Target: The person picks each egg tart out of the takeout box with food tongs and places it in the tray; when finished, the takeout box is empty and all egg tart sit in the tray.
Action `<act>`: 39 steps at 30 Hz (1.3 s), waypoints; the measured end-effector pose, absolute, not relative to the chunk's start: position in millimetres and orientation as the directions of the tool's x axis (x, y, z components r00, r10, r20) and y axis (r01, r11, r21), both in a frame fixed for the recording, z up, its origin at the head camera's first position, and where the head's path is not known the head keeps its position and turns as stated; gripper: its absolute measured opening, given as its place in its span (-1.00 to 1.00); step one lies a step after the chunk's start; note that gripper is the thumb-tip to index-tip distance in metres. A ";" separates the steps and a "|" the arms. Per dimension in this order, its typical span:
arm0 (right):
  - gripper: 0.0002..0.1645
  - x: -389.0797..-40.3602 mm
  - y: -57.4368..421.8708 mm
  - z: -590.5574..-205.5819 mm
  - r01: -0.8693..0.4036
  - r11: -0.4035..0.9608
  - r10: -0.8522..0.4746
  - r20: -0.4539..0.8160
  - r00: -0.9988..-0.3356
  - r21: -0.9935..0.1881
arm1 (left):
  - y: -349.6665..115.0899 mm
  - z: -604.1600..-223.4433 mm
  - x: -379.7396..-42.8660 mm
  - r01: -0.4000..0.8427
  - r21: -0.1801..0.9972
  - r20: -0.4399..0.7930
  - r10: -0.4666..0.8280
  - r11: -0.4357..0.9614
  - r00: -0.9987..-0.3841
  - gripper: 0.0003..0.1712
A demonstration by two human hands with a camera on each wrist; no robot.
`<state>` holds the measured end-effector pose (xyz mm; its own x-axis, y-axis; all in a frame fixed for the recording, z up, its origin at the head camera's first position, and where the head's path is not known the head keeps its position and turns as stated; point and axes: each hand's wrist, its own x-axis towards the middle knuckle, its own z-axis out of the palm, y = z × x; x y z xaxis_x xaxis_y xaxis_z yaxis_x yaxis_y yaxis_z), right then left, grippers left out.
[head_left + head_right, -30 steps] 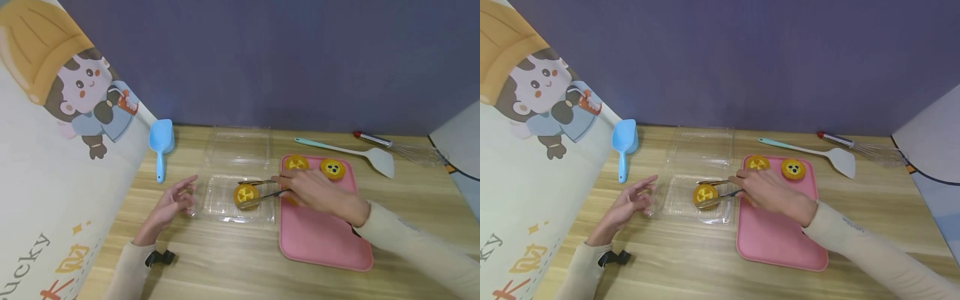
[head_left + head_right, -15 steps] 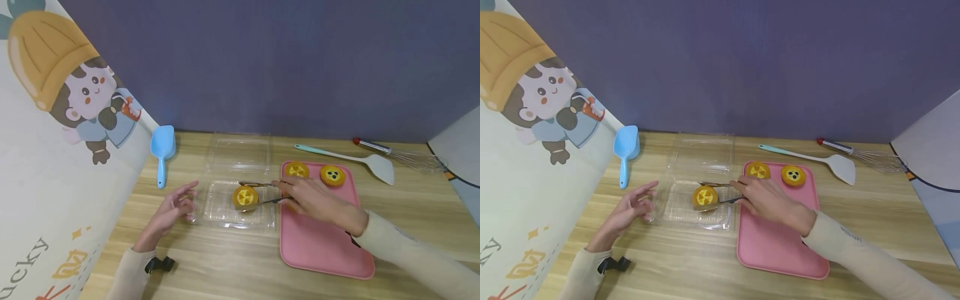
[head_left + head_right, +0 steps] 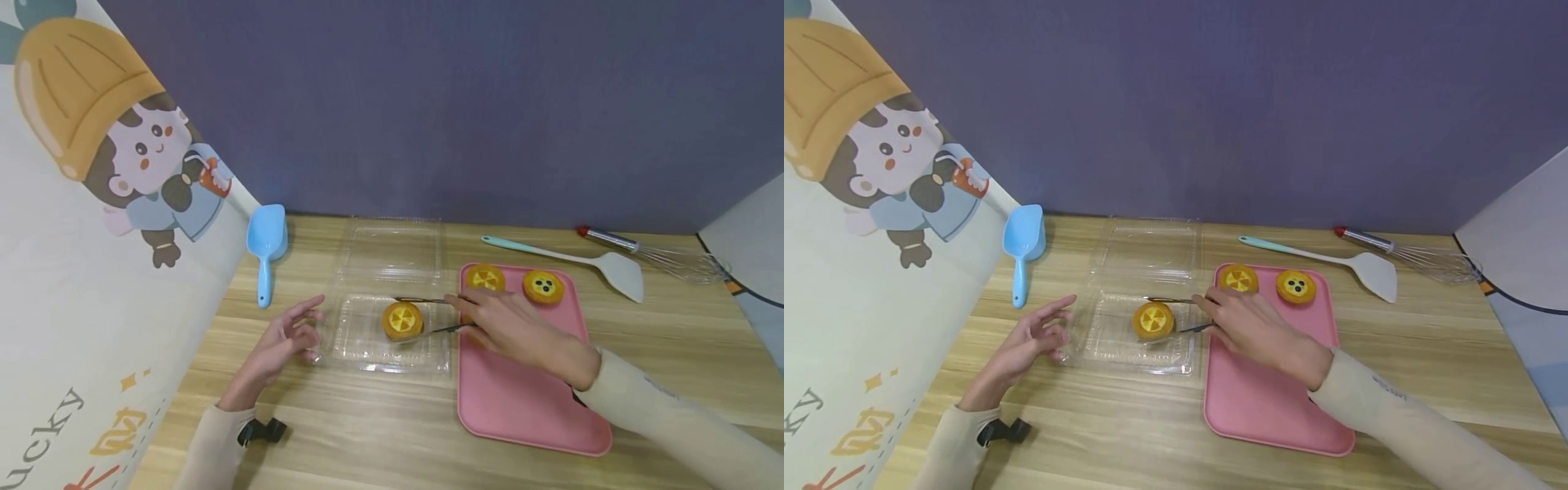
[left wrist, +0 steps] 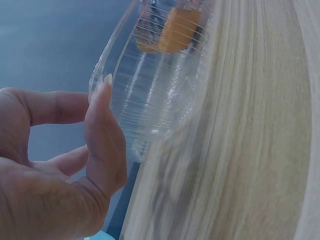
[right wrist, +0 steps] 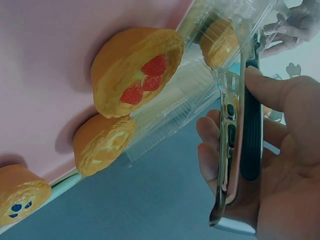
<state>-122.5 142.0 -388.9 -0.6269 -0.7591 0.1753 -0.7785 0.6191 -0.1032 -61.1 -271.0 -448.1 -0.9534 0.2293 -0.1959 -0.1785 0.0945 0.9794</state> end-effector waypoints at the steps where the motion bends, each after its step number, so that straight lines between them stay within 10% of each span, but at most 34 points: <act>1: -0.34 -122.5 141.3 -389.3 -0.779 0.618 -0.759 0.179 -0.626 -0.101 | -271.0 -448.2 -61.1 -0.177 0.980 -0.195 0.229 0.096 -0.954 -0.08; 39: -0.44 -124.2 123.6 -406.7 -0.801 0.584 -0.758 0.266 -0.596 -0.133 | -270.0 -447.0 -61.4 -0.179 0.980 -0.196 0.227 0.092 -0.954 -0.07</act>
<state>-124.2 123.6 -406.7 -0.5962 -0.7576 0.2656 -0.8010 0.5838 -0.1328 -61.4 -270.0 -447.0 -0.9540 0.2269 -0.1958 -0.1792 0.0916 0.9795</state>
